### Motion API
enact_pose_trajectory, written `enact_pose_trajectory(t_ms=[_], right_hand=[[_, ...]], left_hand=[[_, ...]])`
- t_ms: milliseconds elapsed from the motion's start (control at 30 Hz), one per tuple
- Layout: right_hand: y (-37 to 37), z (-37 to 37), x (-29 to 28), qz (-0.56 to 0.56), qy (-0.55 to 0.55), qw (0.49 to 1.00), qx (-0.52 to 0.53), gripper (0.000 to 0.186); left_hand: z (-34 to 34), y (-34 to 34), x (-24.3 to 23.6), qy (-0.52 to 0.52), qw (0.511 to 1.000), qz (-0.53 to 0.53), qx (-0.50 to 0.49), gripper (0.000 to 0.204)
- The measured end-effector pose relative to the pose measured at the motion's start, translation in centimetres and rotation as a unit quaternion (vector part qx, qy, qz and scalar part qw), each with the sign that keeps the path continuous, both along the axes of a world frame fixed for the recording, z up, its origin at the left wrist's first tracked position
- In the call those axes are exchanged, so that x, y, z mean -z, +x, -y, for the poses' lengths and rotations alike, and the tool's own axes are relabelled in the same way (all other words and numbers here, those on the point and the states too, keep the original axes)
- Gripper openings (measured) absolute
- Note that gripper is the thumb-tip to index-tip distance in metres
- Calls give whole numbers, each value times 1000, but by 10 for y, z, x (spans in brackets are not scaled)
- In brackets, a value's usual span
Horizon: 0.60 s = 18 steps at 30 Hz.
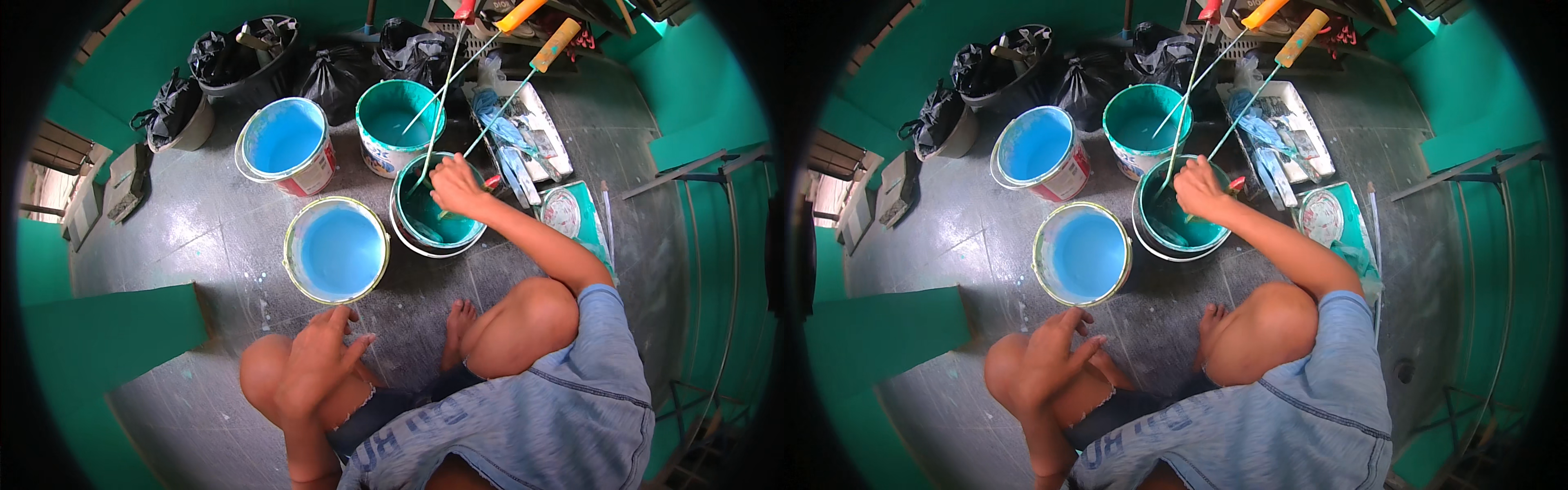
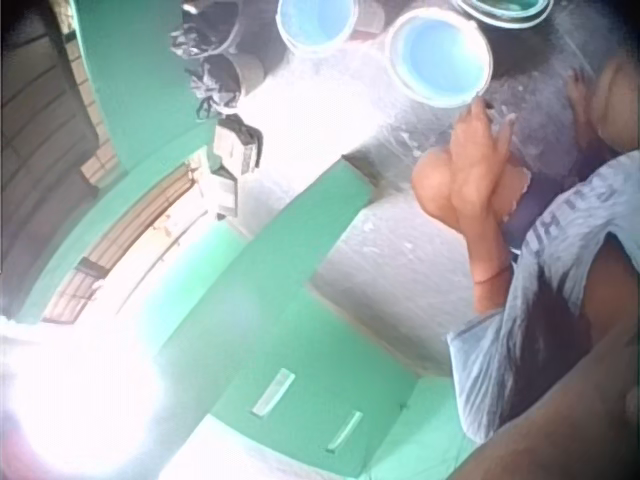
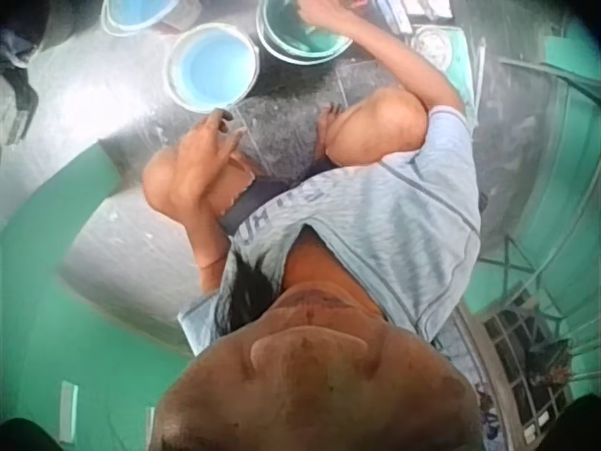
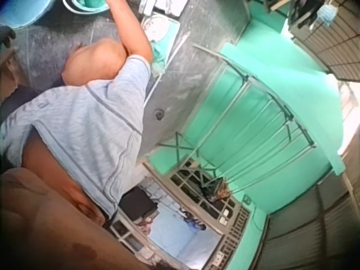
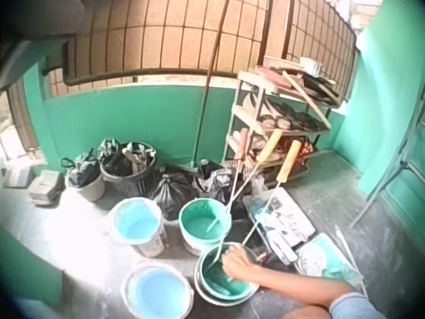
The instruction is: The person mixes blue and green paint in buckets using a paintbrush and a stick. They transfer paint between buckets and walk to another room to apply blue paint to a wall.
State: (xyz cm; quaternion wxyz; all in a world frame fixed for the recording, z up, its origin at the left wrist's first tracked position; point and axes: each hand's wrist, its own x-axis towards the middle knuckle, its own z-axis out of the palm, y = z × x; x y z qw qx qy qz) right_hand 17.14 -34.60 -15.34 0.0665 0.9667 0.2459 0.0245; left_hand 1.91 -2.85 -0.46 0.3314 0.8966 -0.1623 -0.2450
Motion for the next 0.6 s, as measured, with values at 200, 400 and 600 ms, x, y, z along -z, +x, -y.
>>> enact_pose_trajectory(t_ms=[200, 400, 600], right_hand=[[9, -4, 27, 42, 63, 997, 10, 16], [-2, -1, -1, 22, 84, 991, 103, 22], [5, 12, -2, 38, 145, 976, 160, 24]], left_hand=[[-4, -2, -2, 7, 999, -33, -23, 32], [-10, -3, -2, 7, 1000, -16, -16, 32], [-3, -1, -5, 2, 1000, -26, -15, 32]])
